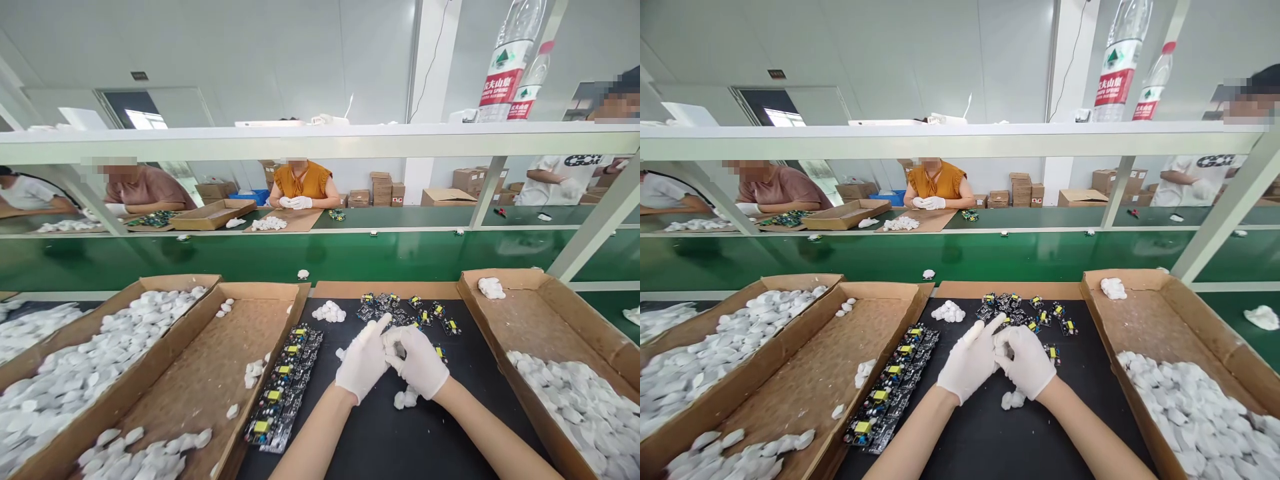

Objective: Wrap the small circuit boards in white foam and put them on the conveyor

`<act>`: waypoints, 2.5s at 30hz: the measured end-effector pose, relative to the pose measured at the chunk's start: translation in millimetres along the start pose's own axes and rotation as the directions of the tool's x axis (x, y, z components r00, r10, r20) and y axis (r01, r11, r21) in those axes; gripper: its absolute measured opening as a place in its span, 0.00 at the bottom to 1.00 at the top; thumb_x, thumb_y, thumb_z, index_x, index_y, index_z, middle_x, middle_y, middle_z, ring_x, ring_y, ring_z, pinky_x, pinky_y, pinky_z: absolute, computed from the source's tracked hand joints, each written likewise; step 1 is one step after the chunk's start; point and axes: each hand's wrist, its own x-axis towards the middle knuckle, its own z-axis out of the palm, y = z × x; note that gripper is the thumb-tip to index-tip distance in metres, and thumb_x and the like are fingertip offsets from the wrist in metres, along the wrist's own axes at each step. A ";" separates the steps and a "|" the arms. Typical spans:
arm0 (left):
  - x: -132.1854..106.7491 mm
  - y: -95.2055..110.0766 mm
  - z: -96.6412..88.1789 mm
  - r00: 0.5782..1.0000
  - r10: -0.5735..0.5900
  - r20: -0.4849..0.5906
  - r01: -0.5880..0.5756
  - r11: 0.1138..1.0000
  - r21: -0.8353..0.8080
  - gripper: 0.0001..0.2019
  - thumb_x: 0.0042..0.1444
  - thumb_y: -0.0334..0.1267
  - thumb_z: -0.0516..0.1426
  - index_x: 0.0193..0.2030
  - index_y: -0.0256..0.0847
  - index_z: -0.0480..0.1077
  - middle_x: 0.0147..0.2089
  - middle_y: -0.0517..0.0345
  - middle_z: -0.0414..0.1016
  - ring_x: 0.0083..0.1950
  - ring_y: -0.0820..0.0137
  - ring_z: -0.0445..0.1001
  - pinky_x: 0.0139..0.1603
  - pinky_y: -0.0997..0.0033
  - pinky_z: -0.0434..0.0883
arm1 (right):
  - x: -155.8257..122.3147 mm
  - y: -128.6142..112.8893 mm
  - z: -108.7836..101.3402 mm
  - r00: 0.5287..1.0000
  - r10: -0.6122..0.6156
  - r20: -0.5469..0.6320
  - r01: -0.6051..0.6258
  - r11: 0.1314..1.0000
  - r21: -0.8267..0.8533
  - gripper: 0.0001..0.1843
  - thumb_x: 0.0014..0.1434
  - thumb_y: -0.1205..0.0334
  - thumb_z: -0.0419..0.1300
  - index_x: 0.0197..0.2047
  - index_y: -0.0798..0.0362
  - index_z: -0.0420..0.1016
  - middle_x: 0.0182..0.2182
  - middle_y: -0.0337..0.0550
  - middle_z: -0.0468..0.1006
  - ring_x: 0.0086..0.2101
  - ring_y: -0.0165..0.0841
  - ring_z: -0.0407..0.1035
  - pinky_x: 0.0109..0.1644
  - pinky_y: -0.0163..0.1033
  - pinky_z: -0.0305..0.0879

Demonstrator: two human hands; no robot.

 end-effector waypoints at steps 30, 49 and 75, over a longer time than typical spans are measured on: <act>0.4 3.8 20.6 0.907 -0.414 -0.078 0.357 0.853 -0.381 0.24 0.48 0.33 0.58 0.54 0.37 0.65 0.40 0.49 0.78 0.45 0.65 0.75 0.52 0.63 0.66 | 21.8 62.4 -47.8 0.844 0.442 -0.304 -0.486 0.870 -0.086 0.17 0.57 0.60 0.49 0.45 0.53 0.75 0.42 0.45 0.79 0.40 0.33 0.74 0.47 0.37 0.68; -1.7 -3.6 20.4 0.915 -0.379 -0.137 0.351 0.916 -0.193 0.17 0.51 0.35 0.56 0.49 0.40 0.71 0.44 0.52 0.76 0.39 0.68 0.73 0.46 0.66 0.68 | 20.8 40.8 -61.7 0.793 0.609 0.005 -0.566 0.739 -0.366 0.10 0.44 0.53 0.63 0.24 0.51 0.74 0.25 0.45 0.77 0.30 0.40 0.71 0.35 0.41 0.61; -1.5 7.3 12.1 0.938 -0.236 -0.253 0.172 0.953 -0.251 0.23 0.46 0.32 0.61 0.52 0.41 0.68 0.47 0.53 0.75 0.43 0.66 0.73 0.46 0.66 0.71 | 5.4 -22.4 -31.3 0.974 0.093 -0.206 -0.040 0.968 0.247 0.11 0.53 0.66 0.60 0.39 0.46 0.77 0.39 0.44 0.76 0.39 0.36 0.71 0.44 0.44 0.71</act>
